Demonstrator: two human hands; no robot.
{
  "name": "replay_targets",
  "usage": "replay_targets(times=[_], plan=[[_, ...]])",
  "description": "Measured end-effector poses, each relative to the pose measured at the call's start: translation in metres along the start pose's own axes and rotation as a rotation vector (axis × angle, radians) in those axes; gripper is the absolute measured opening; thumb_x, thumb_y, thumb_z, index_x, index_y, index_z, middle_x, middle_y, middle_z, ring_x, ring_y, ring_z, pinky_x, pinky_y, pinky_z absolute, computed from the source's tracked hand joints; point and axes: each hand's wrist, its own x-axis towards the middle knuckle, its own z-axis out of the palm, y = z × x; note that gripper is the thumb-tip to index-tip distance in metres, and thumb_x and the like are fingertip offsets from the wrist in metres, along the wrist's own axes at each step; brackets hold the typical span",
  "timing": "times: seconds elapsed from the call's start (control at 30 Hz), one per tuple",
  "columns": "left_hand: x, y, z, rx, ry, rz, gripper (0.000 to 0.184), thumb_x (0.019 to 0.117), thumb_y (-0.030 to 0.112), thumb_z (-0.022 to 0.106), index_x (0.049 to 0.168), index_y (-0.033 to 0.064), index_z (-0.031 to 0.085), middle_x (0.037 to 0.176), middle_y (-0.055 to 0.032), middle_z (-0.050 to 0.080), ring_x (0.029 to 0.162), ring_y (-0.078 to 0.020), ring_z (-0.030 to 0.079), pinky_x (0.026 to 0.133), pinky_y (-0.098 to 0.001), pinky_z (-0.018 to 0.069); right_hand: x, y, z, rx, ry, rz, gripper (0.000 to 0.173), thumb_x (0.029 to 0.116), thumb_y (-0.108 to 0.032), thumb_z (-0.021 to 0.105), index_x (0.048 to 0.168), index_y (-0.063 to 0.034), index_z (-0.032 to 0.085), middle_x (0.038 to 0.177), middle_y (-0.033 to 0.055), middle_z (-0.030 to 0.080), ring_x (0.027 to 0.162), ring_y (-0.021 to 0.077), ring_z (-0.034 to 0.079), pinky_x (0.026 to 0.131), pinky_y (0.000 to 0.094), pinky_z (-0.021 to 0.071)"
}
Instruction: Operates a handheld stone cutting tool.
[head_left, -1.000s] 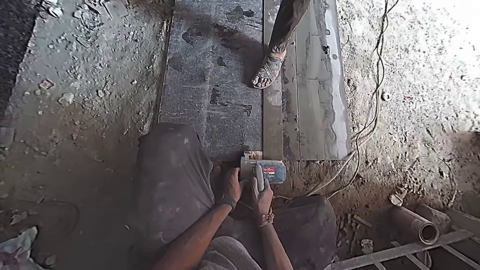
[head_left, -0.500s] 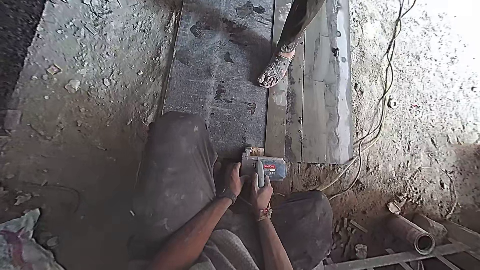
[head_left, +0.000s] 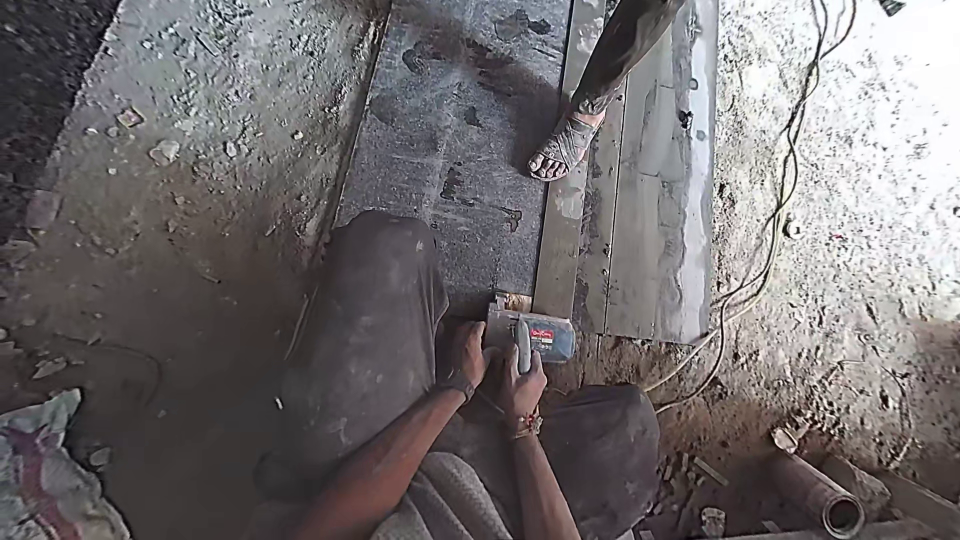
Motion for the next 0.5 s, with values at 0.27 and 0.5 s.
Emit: replay_targets(times=[0.27,0.5], plan=[[0.0042,-0.0003,-0.0028,-0.049,0.000,0.010,0.057,0.0882,0.017,0.079,0.135,-0.0085,0.059,0.135,-0.0271,0.060,0.131,-0.0379,0.056,0.115,-0.0438,0.0407,0.0027,-0.0061,0.0001,0.009,0.009,-0.010,0.037,0.0958,-0.032,0.068,0.096,0.0053,0.069,0.070,0.0145,0.066,0.063,0.0270,0.067,0.063,0.0479,0.0538],[0.0079,-0.0013,-0.0028,-0.076,0.018,0.030,0.057,0.0873,0.017,0.079,0.134,-0.0088,0.059,0.136,-0.0280,0.060,0.131,-0.0385,0.055,0.115,-0.0436,0.0404,0.0055,-0.0088,0.0023,-0.009,0.032,-0.006,0.038,0.0963,-0.034,0.067,0.094,0.0039,0.068,0.067,0.0127,0.065,0.061,0.0258,0.065,0.061,0.0475,0.0526]])
